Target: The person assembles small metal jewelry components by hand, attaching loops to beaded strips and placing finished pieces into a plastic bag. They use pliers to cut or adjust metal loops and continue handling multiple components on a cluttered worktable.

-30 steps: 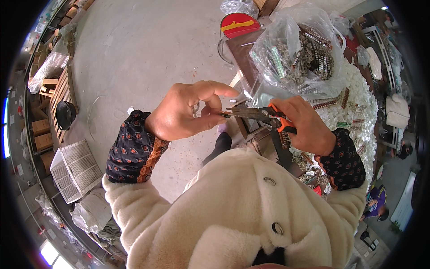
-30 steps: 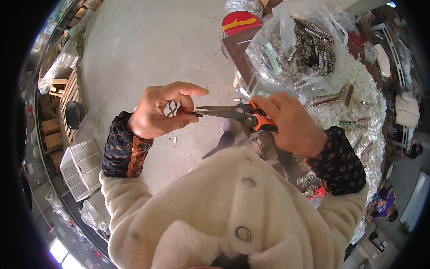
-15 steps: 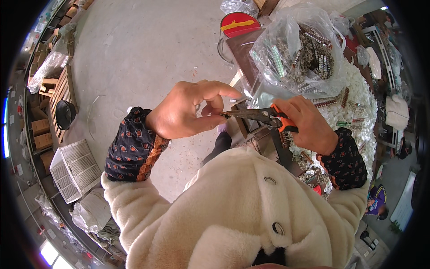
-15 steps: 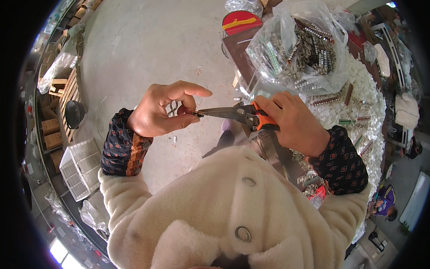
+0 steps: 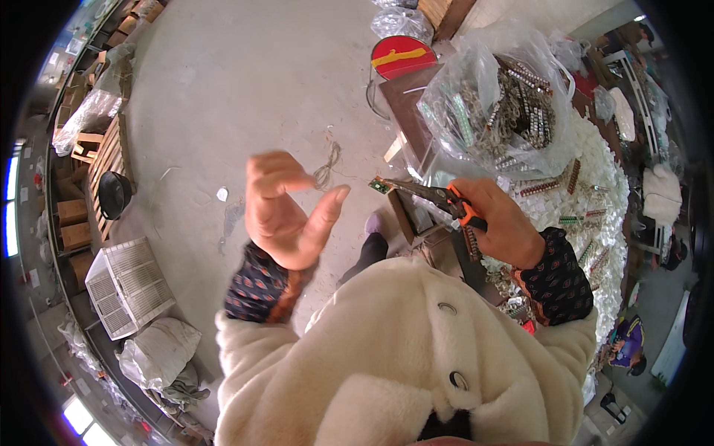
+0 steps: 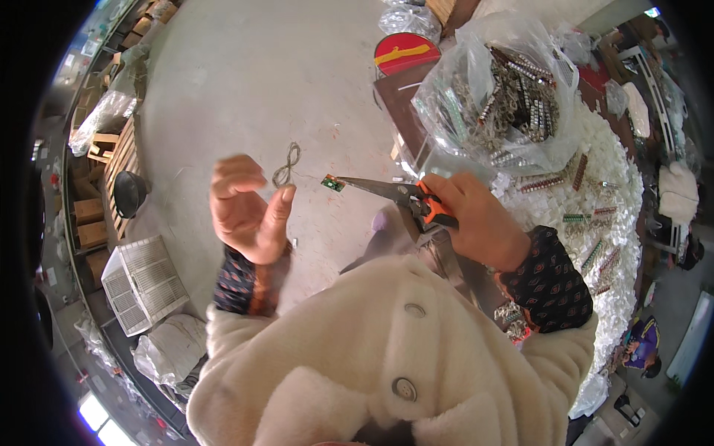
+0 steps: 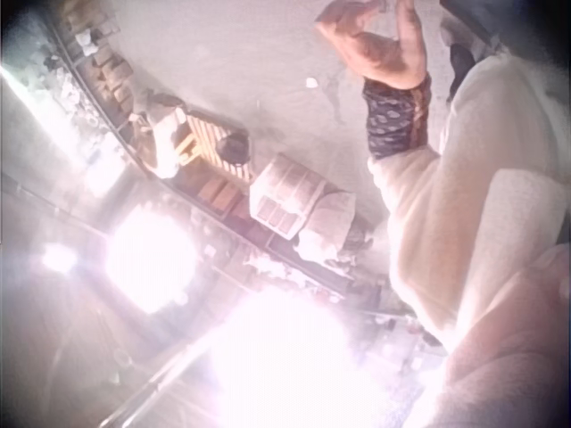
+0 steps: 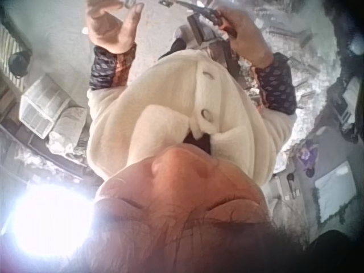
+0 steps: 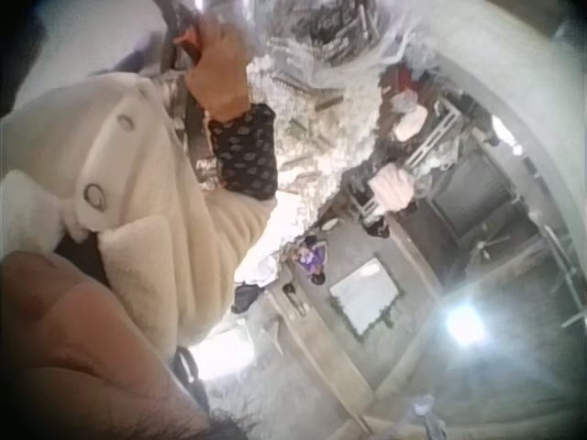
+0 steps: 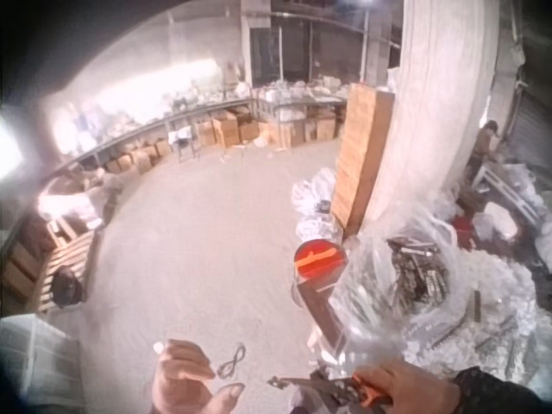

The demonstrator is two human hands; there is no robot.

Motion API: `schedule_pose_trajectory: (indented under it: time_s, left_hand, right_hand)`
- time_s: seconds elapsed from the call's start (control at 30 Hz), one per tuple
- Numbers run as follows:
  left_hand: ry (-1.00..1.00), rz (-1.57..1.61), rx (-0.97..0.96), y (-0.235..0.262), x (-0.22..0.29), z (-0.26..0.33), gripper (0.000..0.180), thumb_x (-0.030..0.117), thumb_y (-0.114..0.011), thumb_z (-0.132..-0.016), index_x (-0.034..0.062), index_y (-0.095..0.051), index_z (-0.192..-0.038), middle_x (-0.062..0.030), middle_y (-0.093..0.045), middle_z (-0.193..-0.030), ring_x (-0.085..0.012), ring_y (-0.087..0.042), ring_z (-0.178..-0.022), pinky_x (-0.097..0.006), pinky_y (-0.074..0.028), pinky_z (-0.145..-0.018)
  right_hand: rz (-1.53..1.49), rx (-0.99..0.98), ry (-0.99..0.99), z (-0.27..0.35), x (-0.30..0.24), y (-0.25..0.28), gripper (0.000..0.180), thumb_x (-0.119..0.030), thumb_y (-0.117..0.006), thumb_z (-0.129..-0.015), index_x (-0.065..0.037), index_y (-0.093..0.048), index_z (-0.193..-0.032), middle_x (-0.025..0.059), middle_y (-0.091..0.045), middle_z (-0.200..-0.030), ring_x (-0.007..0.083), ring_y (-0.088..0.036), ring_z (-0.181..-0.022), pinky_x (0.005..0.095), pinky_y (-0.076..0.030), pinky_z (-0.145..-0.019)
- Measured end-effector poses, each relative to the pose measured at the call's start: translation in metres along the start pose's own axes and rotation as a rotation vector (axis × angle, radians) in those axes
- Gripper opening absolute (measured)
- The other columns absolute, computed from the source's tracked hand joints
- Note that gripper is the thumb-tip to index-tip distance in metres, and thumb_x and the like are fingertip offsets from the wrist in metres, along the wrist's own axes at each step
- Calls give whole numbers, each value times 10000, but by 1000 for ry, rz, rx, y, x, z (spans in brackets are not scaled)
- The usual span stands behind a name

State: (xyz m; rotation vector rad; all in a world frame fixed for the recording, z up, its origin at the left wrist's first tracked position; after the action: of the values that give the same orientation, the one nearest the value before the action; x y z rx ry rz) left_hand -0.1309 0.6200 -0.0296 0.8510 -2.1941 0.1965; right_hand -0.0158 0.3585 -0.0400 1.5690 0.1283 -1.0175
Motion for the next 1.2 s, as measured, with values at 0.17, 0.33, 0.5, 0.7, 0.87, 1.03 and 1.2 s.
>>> schedule_pose_trajectory:
  time_s: [0.17, 0.33, 0.5, 0.7, 0.87, 1.03, 1.2]
  left_hand:
    - [655, 395, 22, -32, 1, 49, 155, -12, -738, -824, 4, -615, -917, -46, -637, -888, -139, -569, -846, -284, -447, -814]
    - [788, 576, 165, -35, 0, 59, 146, -50, -672, -865, -15, -605, -990, -108, -661, -934, -158, -616, -774, -289, -514, -768]
    - [823, 712, 172, -29, -3, 63, 62, -3, -630, -918, -18, -633, -978, -65, -671, -924, -121, -636, -799, -258, -527, -741]
    - [847, 789, 159, -27, -5, 63, 46, 18, -624, -909, 1, -619, -951, -52, -657, -873, -104, -608, -712, -250, -492, -644]
    - [926, 763, 142, -25, -5, 61, 69, 34, -664, -883, 5, -605, -902, -40, -639, -803, -94, -595, -647, -238, -470, -594]
    - [914, 627, 151, -19, -1, 58, 85, 14, -679, -857, 4, -594, -858, -61, -646, -769, -125, -615, -645, -256, -487, -597]
    - [917, 614, 170, -15, 5, 55, 105, 21, -684, -848, -4, -583, -853, -63, -647, -764, -132, -641, -661, -257, -508, -595]
  right_hand:
    - [-13, 17, 66, -12, -3, -8, 583, -5, -641, -751, -51, -472, -1307, 164, -534, -986, 363, -526, -954, 426, -448, -842]
    - [4, 36, 122, -17, -3, -11, 610, 34, -631, -720, -31, -459, -1301, 172, -530, -986, 373, -524, -957, 434, -446, -837]
    - [56, 18, 137, -17, -6, -12, 586, 62, -634, -695, -16, -498, -1259, 176, -543, -966, 390, -532, -940, 443, -446, -828]
    - [58, 51, 204, -17, -15, -13, 512, 37, -580, -750, 0, -491, -1253, 214, -533, -1004, 419, -524, -950, 458, -437, -836]
    - [151, 73, 240, -17, -15, -11, 552, 93, -565, -709, -7, -485, -1246, 195, -505, -932, 407, -510, -913, 483, -409, -790]
    - [171, 60, 274, -20, -10, -12, 547, 81, -560, -725, 4, -470, -1259, 209, -490, -973, 418, -498, -933, 485, -400, -814]
    - [141, 27, 276, -23, -11, -12, 556, 66, -571, -728, 7, -462, -1271, 210, -498, -990, 419, -502, -949, 490, -397, -831]
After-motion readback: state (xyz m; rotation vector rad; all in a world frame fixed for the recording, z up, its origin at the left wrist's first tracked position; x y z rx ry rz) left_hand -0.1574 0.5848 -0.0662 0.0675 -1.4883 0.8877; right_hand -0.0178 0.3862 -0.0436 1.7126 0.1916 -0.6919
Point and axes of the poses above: each hand's wrist, its own z-axis away from the middle knuckle, its own y-axis out of the back of the hand, x = y × z, the point moved 3 cm from there along -z, towards the middle knuckle
